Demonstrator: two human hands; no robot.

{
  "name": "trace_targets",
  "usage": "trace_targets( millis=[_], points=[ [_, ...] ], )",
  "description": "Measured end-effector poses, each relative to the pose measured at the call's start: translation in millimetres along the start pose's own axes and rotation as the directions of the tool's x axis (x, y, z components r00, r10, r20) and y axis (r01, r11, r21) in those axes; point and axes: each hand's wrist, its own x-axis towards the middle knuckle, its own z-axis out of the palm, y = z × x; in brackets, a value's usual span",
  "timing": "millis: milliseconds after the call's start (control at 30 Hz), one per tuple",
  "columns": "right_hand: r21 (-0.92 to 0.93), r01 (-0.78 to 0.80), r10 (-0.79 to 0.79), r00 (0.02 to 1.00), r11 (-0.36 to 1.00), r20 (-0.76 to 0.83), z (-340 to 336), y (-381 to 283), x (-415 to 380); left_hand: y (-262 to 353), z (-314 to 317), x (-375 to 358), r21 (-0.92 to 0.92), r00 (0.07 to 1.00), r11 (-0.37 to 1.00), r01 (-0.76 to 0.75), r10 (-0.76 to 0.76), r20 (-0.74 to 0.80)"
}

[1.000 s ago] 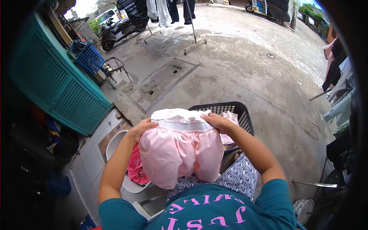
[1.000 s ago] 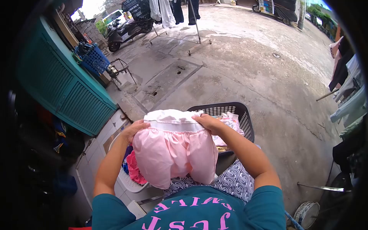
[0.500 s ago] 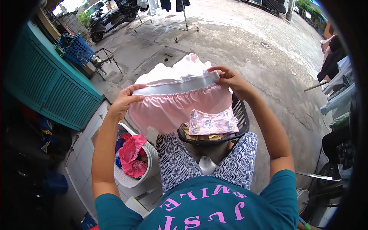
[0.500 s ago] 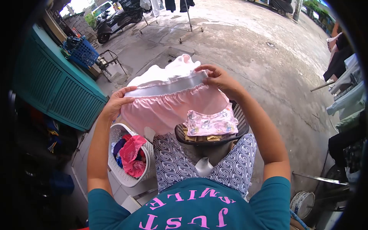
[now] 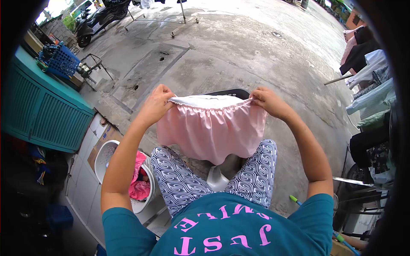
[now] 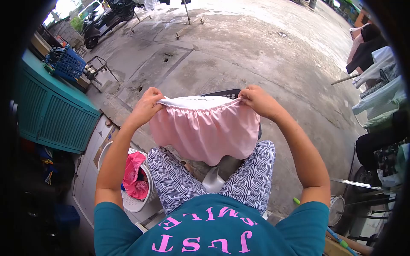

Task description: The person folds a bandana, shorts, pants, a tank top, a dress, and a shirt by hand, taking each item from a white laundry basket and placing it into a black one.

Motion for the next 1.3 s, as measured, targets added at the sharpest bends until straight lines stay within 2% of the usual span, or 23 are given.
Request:
trace_targets(
  millis=[33,67,100,133,167,233,267,333,367,433,567,633,700,767,800,867,900,967,1033,1100,1167,1233,1300],
  points=[
    [0.0,-0.008,0.008,1.0,1.0,0.002,0,9,3,-3,5,7,0.04,0.972,0.981,-0.191,0.194,-0.134],
    [-0.133,0.067,-0.084,0.988,0.989,-0.129,1,17,7,-5,11,15,0.036,0.972,0.981,-0.193,0.196,-0.13],
    [-0.271,0.123,-0.191,0.951,0.955,-0.242,2,24,13,1,12,25,-0.031,0.998,0.998,-0.058,0.056,-0.042],
    [-0.308,0.091,-0.19,0.932,0.947,-0.308,3,29,20,6,15,34,-0.082,0.995,0.993,0.085,-0.081,0.053],
    [-0.306,0.091,-0.189,0.933,0.948,-0.307,4,35,27,10,17,42,-0.082,0.995,0.993,0.086,-0.081,0.055],
    [-0.318,-0.047,-0.106,0.887,0.947,-0.448,2,38,38,13,22,58,0.03,0.981,0.999,0.021,-0.015,-0.191],
    [-0.317,-0.048,-0.105,0.887,0.947,-0.45,3,39,42,15,25,65,0.031,0.982,0.999,0.019,-0.013,-0.191],
    [-0.276,-0.19,0.008,0.836,0.942,-0.549,6,36,49,13,39,76,0.107,0.906,0.994,-0.029,0.071,-0.417],
    [-0.276,-0.192,0.009,0.836,0.942,-0.549,8,37,53,12,46,82,0.106,0.906,0.994,-0.03,0.072,-0.417],
    [-0.205,-0.312,0.15,0.815,0.928,-0.56,14,45,67,7,64,94,0.122,0.856,0.992,0.022,0.044,-0.515],
    [-0.122,-0.344,0.212,0.781,0.931,-0.587,27,89,112,-15,97,132,0.068,0.854,0.991,0.111,-0.06,-0.516],
    [0.233,-0.429,0.488,0.749,0.873,-0.449,22,106,144,-18,92,154,0.253,0.854,0.943,0.214,-0.055,-0.518],
    [0.241,-0.353,0.427,0.72,0.904,-0.547,9,110,169,-18,76,175,0.267,0.845,0.932,0.244,-0.069,-0.531],
    [0.244,-0.292,0.38,0.687,0.925,-0.619,-2,114,186,-15,60,191,0.077,0.797,0.951,0.298,-0.204,-0.569],
    [0.259,-0.189,0.318,0.663,0.947,-0.678,-12,109,191,-14,50,196,0.077,0.798,0.951,0.3,-0.206,-0.567],
    [0.243,-0.012,0.203,0.594,0.97,-0.778,-25,98,199,-16,36,206,-0.104,0.722,0.945,0.31,-0.305,-0.621],
    [0.248,-0.014,0.207,0.597,0.969,-0.775,-26,93,202,-19,37,209,-0.101,0.724,0.944,0.313,-0.306,-0.618],
    [0.21,0.025,0.165,0.525,0.977,-0.835,-31,81,207,-24,40,218,-0.392,0.621,0.888,0.239,-0.45,-0.641],
    [0.2,0.016,0.164,0.512,0.98,-0.843,-23,92,221,-33,53,224,-0.448,0.607,0.868,0.213,-0.477,-0.635],
    [0.33,0.009,0.264,0.58,0.944,-0.771,-18,101,231,-40,67,229,-0.502,0.594,0.846,0.179,-0.5,-0.631],
    [0.289,0.018,0.226,0.581,0.957,-0.782,-19,106,239,-43,76,233,-0.605,0.552,0.777,0.172,-0.585,-0.594],
    [0.644,-0.093,0.479,0.75,0.759,-0.456,-26,87,229,-52,83,239,-0.639,0.564,0.749,0.176,-0.609,-0.558],
    [0.658,-0.132,0.497,0.767,0.742,-0.406,-27,89,234,-63,90,245,-0.72,0.56,0.656,0.225,-0.692,-0.456]
  ],
)
